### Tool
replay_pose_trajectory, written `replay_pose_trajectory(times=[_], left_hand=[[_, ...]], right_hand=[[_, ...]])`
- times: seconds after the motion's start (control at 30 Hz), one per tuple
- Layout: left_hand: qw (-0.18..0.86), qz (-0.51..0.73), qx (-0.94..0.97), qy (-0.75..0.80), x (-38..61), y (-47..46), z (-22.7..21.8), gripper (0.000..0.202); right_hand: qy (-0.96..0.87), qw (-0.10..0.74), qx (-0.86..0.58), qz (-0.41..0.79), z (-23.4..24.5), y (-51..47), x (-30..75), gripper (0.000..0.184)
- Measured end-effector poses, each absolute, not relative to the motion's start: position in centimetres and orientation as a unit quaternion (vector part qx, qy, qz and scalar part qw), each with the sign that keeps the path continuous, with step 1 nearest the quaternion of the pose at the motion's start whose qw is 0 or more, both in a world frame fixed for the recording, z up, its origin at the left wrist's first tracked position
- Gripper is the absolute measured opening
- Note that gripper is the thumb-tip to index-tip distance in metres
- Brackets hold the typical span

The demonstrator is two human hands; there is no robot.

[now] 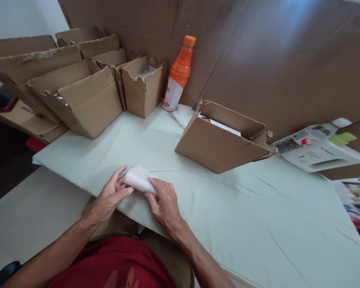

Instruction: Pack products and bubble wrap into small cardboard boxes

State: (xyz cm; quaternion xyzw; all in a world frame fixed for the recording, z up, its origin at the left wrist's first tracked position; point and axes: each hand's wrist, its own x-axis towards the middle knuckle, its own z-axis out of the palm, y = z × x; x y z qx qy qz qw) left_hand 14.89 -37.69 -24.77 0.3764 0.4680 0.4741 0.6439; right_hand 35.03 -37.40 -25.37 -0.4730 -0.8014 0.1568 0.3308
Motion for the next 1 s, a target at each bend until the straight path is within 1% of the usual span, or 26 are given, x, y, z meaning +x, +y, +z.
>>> replay_pose_trajectory(times=[0.13, 0.3, 0.4, 0.5, 0.53, 0.57, 0.6, 0.63, 0.73, 0.8, 0.87, 0.9, 1.0], left_hand=[[0.643, 0.498, 0.385, 0.436, 15.7, -37.7, -24.6, 0.1], [0.62, 0.496, 0.428, 0.431, 15.6, -38.0, -24.7, 0.092], [0.625, 0.493, 0.442, 0.413, 15.5, -38.1, -24.6, 0.089], [0.646, 0.485, 0.443, 0.387, 15.6, -38.2, -24.2, 0.09], [0.651, 0.482, 0.443, 0.384, 15.7, -38.3, -24.0, 0.089], [0.653, 0.48, 0.443, 0.385, 15.8, -38.3, -23.9, 0.089], [0.652, 0.477, 0.443, 0.388, 15.9, -38.3, -23.8, 0.089], [0.65, 0.476, 0.445, 0.392, 15.9, -38.3, -23.7, 0.088], [0.64, 0.475, 0.452, 0.401, 16.1, -38.4, -24.1, 0.086], [0.633, 0.476, 0.453, 0.408, 16.2, -38.3, -24.5, 0.084], [0.627, 0.481, 0.45, 0.417, 16.4, -38.2, -24.8, 0.083], [0.626, 0.484, 0.446, 0.418, 16.5, -38.1, -24.9, 0.082], [0.636, 0.487, 0.434, 0.414, 17.0, -37.9, -25.1, 0.083]], right_hand=[[-0.798, 0.352, -0.457, 0.175, -24.7, -38.7, 35.0, 0.039], [-0.794, 0.343, -0.451, 0.219, -23.8, -39.3, 35.8, 0.043], [-0.763, 0.345, -0.464, 0.288, -23.6, -39.3, 36.4, 0.058], [-0.73, 0.341, -0.463, 0.369, -23.6, -39.1, 36.7, 0.08], [-0.721, 0.338, -0.466, 0.386, -23.6, -39.0, 36.7, 0.085], [-0.711, 0.336, -0.473, 0.398, -23.7, -38.9, 36.7, 0.086], [-0.701, 0.337, -0.481, 0.405, -23.7, -38.9, 36.6, 0.082], [-0.692, 0.339, -0.489, 0.408, -23.7, -38.8, 36.5, 0.072], [-0.674, 0.352, -0.503, 0.411, -23.5, -38.8, 36.2, 0.038], [-0.668, 0.362, -0.502, 0.413, -23.3, -38.9, 36.2, 0.028], [-0.665, 0.377, -0.496, 0.413, -23.1, -38.9, 36.3, 0.029], [-0.665, 0.385, -0.489, 0.414, -23.0, -38.9, 36.5, 0.033], [-0.656, 0.402, -0.468, 0.435, -23.0, -39.0, 36.9, 0.058]])
